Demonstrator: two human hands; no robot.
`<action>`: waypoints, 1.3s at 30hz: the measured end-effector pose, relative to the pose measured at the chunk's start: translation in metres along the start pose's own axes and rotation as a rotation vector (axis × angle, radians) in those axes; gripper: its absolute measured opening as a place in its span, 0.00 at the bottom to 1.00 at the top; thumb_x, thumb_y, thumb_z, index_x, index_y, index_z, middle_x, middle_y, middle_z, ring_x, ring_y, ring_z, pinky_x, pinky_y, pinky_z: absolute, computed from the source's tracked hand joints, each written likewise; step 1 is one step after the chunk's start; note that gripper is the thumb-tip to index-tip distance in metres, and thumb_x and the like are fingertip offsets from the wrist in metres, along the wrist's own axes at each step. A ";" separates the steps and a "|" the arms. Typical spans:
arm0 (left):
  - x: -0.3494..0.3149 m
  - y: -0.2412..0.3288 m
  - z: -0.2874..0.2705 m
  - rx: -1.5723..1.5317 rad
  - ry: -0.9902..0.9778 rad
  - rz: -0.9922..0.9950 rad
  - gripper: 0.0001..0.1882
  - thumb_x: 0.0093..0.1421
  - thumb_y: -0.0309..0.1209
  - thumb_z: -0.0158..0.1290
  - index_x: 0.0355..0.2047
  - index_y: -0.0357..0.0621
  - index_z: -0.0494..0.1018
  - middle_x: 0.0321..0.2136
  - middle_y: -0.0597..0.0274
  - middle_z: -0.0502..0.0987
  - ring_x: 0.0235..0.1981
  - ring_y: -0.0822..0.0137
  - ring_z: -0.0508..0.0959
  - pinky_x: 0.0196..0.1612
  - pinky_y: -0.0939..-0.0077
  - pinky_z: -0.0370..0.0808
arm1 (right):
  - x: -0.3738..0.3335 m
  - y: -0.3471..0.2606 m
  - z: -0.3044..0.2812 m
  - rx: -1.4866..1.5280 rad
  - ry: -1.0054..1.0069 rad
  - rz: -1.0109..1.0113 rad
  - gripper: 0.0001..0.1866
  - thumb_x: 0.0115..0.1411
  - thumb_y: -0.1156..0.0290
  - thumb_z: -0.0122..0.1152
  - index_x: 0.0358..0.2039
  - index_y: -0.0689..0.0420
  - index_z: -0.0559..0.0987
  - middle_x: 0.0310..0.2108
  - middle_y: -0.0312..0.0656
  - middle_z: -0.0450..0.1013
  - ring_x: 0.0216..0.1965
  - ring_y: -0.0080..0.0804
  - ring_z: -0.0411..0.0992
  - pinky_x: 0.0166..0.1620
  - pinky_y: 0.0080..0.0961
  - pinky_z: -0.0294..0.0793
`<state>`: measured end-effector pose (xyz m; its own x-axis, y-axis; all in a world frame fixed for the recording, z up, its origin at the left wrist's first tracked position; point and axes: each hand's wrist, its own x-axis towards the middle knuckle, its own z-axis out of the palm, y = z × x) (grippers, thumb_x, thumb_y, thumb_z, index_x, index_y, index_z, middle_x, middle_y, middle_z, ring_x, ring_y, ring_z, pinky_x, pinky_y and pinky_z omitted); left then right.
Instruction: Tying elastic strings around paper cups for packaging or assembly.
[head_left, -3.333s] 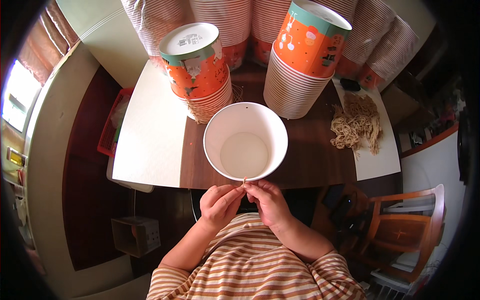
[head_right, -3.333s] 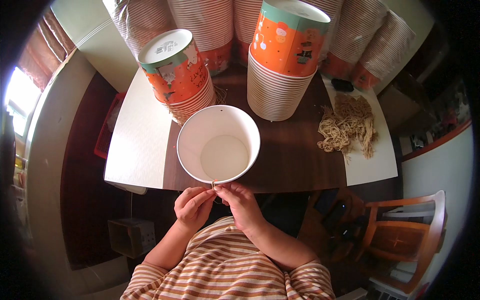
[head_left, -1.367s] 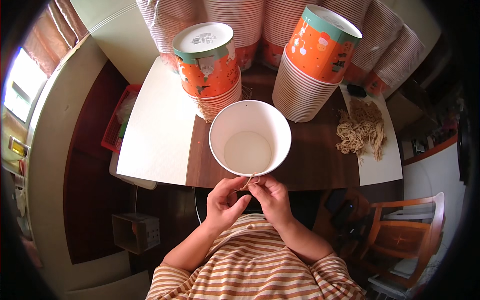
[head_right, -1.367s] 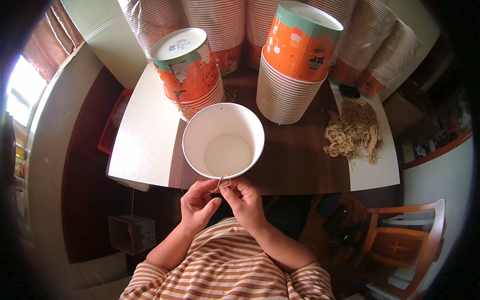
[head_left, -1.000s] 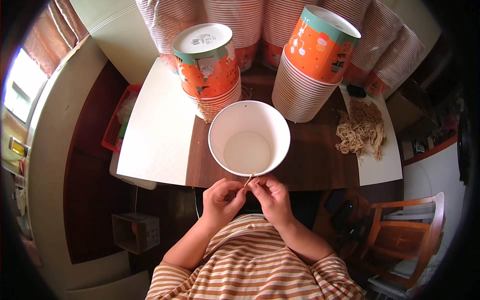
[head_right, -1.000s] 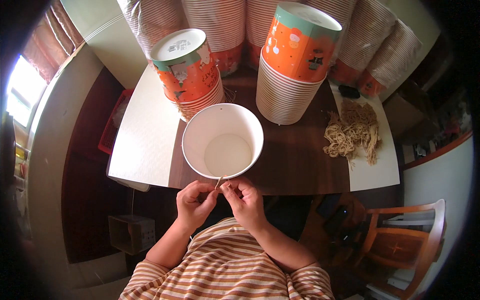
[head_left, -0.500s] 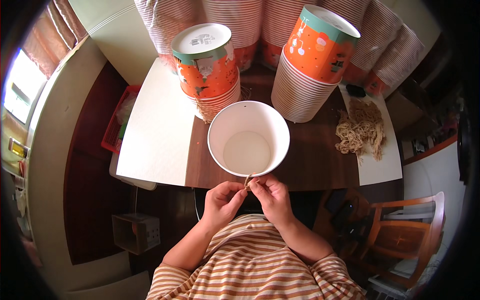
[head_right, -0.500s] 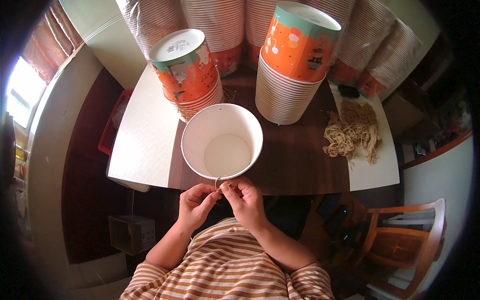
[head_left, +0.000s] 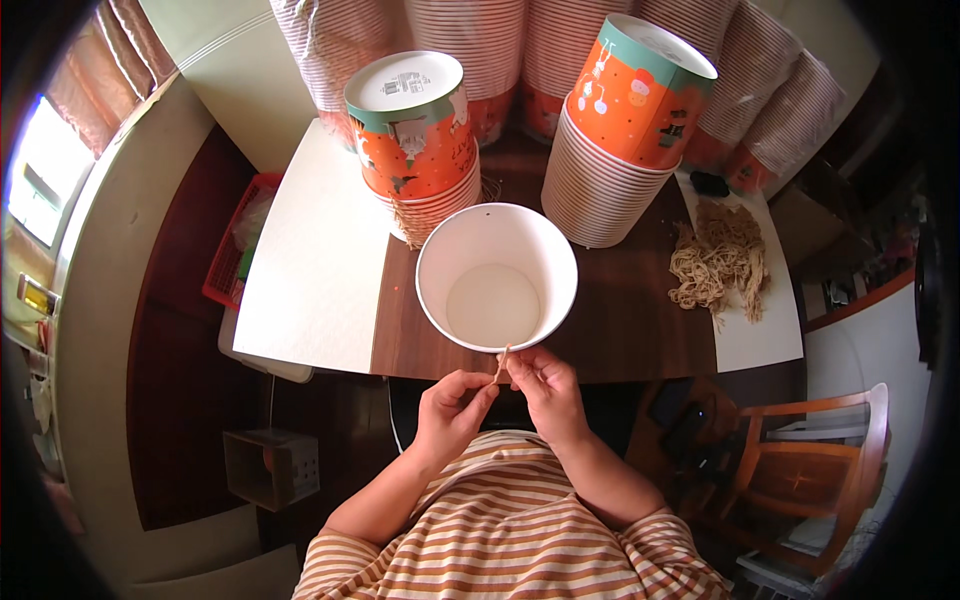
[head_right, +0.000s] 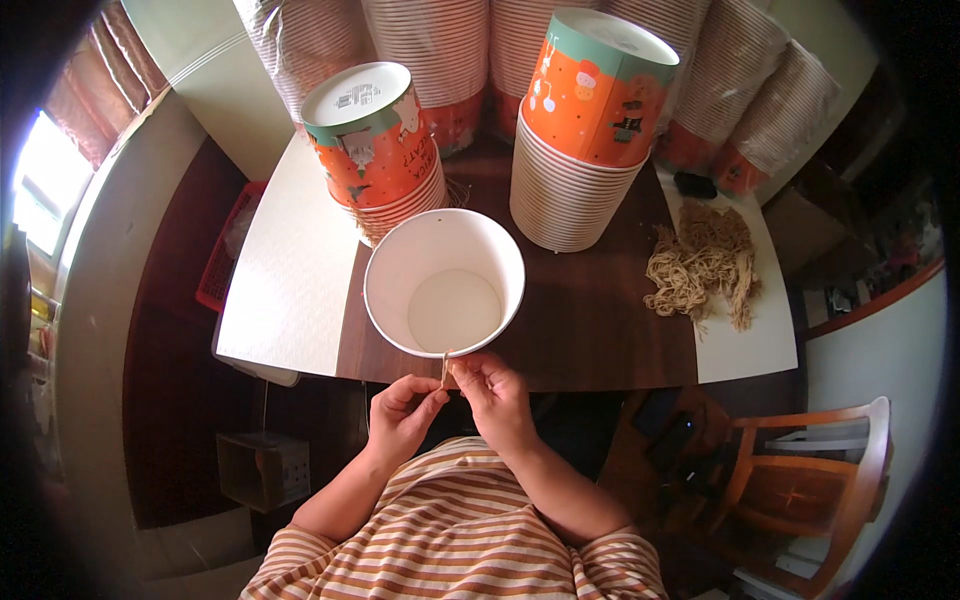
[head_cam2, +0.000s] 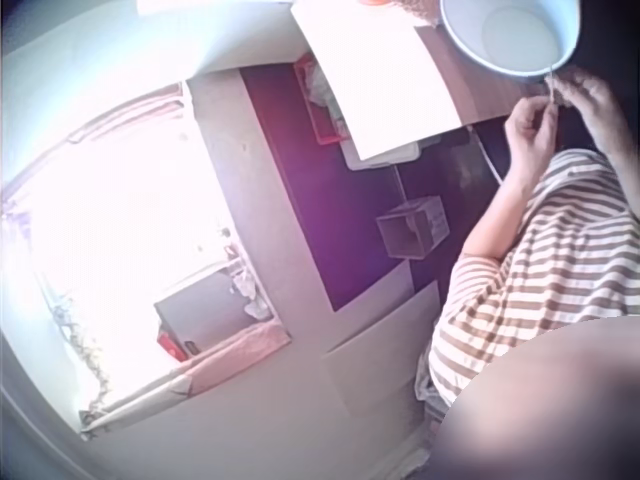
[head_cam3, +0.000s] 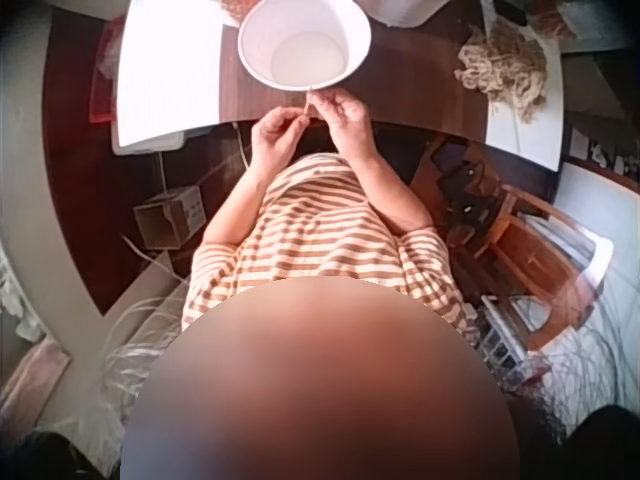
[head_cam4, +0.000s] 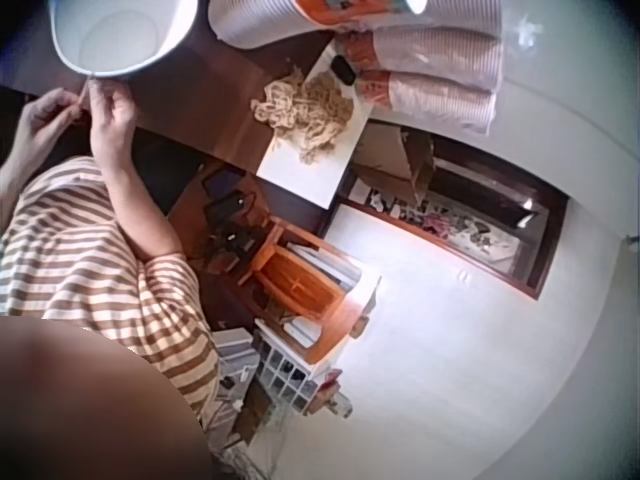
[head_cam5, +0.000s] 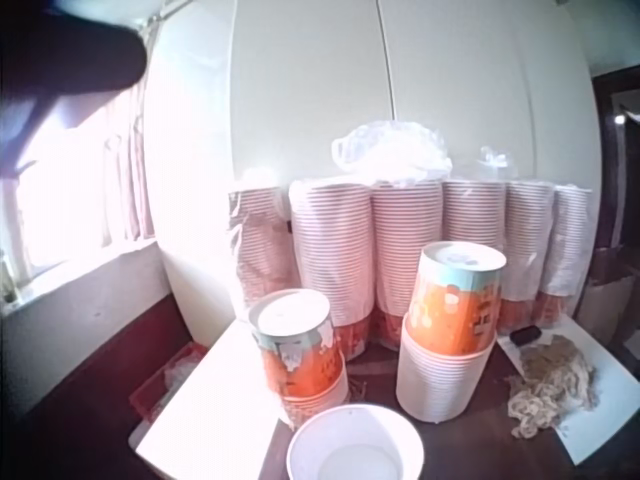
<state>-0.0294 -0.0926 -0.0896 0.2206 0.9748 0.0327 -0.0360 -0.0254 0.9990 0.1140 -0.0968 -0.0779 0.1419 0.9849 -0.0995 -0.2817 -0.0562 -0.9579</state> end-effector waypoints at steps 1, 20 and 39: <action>-0.002 -0.003 0.001 -0.113 0.011 -0.099 0.04 0.60 0.23 0.55 0.34 0.36 0.75 0.23 0.70 0.74 0.23 0.82 0.70 0.26 0.89 0.66 | -0.001 0.000 -0.003 -0.001 -0.001 -0.001 0.08 0.62 0.70 0.57 0.37 0.61 0.78 0.31 0.31 0.75 0.29 0.13 0.66 0.36 0.14 0.68; 0.004 -0.027 0.010 0.060 0.014 0.044 0.02 0.60 0.22 0.54 0.30 0.35 0.73 0.23 0.72 0.73 0.24 0.84 0.69 0.27 0.89 0.67 | -0.003 0.013 0.000 -0.401 0.128 -0.363 0.04 0.55 0.78 0.63 0.32 0.60 0.79 0.28 0.35 0.73 0.23 0.15 0.65 0.27 0.14 0.66; 0.003 -0.051 0.008 0.200 0.028 0.051 0.03 0.53 0.24 0.58 0.27 0.38 0.75 0.18 0.60 0.69 0.17 0.71 0.69 0.22 0.78 0.66 | 0.010 -0.024 0.020 -0.415 0.218 -0.442 0.05 0.57 0.76 0.61 0.27 0.63 0.76 0.20 0.32 0.70 0.20 0.12 0.62 0.24 0.14 0.63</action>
<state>-0.0187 -0.0903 -0.1406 0.1962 0.9768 0.0856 0.1483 -0.1158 0.9821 0.1031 -0.0823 -0.0502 0.3625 0.8761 0.3180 0.2320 0.2456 -0.9412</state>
